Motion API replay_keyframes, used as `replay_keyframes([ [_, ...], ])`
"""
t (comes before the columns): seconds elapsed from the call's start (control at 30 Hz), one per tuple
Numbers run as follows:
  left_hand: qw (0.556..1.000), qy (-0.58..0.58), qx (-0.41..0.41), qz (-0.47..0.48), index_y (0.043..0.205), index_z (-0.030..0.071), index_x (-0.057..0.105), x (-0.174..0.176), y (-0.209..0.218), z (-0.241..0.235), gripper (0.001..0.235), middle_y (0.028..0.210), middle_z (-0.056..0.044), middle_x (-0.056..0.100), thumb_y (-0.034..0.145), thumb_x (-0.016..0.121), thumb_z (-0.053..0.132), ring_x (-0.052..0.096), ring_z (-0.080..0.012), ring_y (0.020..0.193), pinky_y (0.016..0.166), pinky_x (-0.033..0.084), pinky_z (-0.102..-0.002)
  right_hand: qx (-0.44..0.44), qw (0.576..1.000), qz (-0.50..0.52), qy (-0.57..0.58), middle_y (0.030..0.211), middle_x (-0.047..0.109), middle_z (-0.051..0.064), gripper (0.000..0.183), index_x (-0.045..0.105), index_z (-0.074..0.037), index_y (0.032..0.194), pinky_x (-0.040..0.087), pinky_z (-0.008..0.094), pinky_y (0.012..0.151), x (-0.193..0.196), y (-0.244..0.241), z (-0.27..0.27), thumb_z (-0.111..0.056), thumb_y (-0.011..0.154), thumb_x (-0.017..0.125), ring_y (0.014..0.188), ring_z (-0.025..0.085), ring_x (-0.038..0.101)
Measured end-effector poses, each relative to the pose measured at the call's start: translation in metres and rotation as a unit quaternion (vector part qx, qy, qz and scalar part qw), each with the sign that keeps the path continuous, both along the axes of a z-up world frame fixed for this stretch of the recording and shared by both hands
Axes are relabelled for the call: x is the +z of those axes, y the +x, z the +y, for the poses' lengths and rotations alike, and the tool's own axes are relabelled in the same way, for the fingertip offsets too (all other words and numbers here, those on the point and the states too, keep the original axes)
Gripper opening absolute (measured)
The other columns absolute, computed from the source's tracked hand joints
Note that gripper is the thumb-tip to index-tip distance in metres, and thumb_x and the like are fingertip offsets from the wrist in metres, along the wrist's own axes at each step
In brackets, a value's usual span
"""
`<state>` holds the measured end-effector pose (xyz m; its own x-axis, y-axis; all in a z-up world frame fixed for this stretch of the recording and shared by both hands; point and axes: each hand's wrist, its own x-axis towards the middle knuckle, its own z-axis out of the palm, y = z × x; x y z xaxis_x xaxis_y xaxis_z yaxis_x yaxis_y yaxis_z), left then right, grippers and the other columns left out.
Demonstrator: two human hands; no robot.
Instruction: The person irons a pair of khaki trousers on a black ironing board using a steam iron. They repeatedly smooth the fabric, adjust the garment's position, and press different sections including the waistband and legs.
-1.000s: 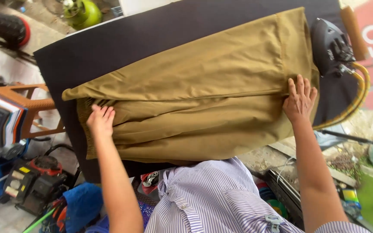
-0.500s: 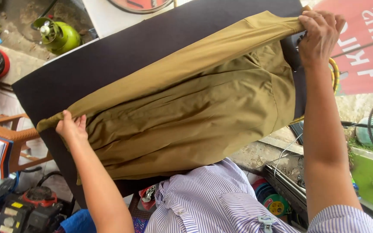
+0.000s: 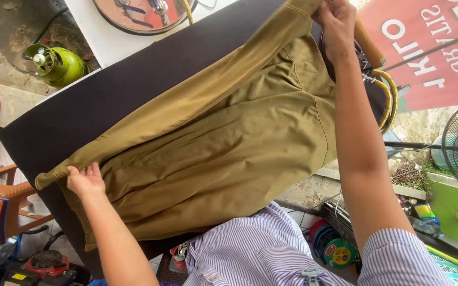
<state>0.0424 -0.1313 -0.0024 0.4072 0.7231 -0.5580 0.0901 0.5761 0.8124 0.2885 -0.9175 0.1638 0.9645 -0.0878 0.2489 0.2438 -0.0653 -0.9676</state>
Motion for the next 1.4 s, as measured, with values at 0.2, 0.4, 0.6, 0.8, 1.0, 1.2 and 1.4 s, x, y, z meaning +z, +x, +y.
replay_keyframes([
  [0.2, 0.968, 0.153, -0.087, 0.181, 0.13, 0.003, 0.058, 0.031, -0.047, -0.101, 0.036, 0.125, -0.016, 0.077, 0.12, 0.049, 0.037, 0.084, -0.0187, 0.096, 0.081, 0.072, -0.034, -0.171, 0.906, 0.359, -0.145, 0.067, 0.066, 0.014, 0.022, 0.062, -0.008, 0.137, 0.052, 0.044, 0.032, -0.158, 0.011, -0.068, -0.008, 0.116, 0.056, 0.043, 0.023, 0.063],
  [0.4, 0.644, 0.694, -0.222, 0.233, 0.15, 0.003, 0.066, -0.042, -0.091, -0.119, 0.041, 0.153, -0.027, 0.056, 0.113, 0.074, 0.02, 0.058, -0.0516, 0.139, 0.11, 0.045, -0.068, -0.231, 0.831, 0.275, -0.425, 0.086, 0.08, 0.019, 0.014, 0.083, -0.006, 0.097, 0.065, 0.053, 0.081, -0.176, 0.018, -0.019, -0.017, 0.091, 0.089, 0.092, 0.041, 0.082],
  [0.6, 0.656, 0.518, -0.338, 0.433, 0.182, 0.008, 0.023, 0.016, -0.08, -0.17, 0.085, 0.187, -0.011, 0.002, 0.117, 0.025, 0.063, -0.007, -0.0424, 0.169, 0.13, -0.002, -0.071, -0.318, 0.846, 0.205, -0.377, 0.085, 0.07, 0.018, 0.016, 0.048, -0.007, 0.093, 0.064, 0.053, 0.067, -0.232, 0.073, -0.061, 0.004, 0.105, 0.05, 0.072, 0.037, 0.075],
  [0.8, 0.656, 0.5, -0.352, 0.442, 0.182, 0.009, 0.02, 0.018, -0.078, -0.168, 0.087, 0.187, -0.009, -0.001, 0.116, 0.023, 0.065, -0.012, -0.0427, 0.168, 0.13, -0.005, -0.071, -0.264, 0.878, 0.253, -0.309, 0.095, 0.072, 0.015, 0.016, 0.046, -0.012, 0.1, 0.064, 0.04, 0.031, -0.214, 0.075, -0.062, -0.002, 0.113, 0.051, 0.042, 0.031, 0.073],
  [1.0, 0.656, 0.488, -0.339, 0.465, 0.18, 0.007, 0.033, 0.011, -0.086, -0.124, 0.095, 0.186, -0.012, 0.003, 0.113, 0.017, 0.073, -0.014, -0.0516, 0.161, 0.124, -0.001, -0.079, -0.093, 0.808, -0.135, -0.566, 0.169, 0.048, 0.029, 0.05, 0.04, 0.004, 0.168, 0.048, 0.054, 0.129, -0.151, -0.096, -0.006, -0.016, 0.125, 0.054, 0.154, 0.048, 0.054],
  [1.2, 0.649, 0.456, -0.37, 0.484, 0.179, 0.006, 0.029, 0.011, -0.081, -0.09, 0.103, 0.187, -0.011, 0.003, 0.108, 0.016, 0.08, -0.023, -0.0544, 0.154, 0.125, -0.004, -0.079, -0.044, 0.785, 0.169, -0.594, 0.186, 0.025, 0.013, 0.077, 0.03, -0.014, 0.179, 0.009, 0.058, 0.136, -0.188, -0.184, -0.032, -0.06, 0.118, 0.029, 0.172, 0.034, 0.017],
  [1.4, 0.65, 0.423, -0.39, 0.496, 0.18, 0.006, 0.023, 0.022, -0.074, -0.093, 0.109, 0.187, -0.009, -0.004, 0.105, 0.012, 0.084, -0.028, -0.0519, 0.154, 0.127, -0.008, -0.074, 0.077, 0.766, 0.019, -0.637, 0.184, 0.029, 0.016, 0.073, 0.038, -0.005, 0.175, 0.017, 0.061, 0.137, -0.166, -0.183, 0.002, -0.046, 0.116, 0.048, 0.171, 0.038, 0.023],
])
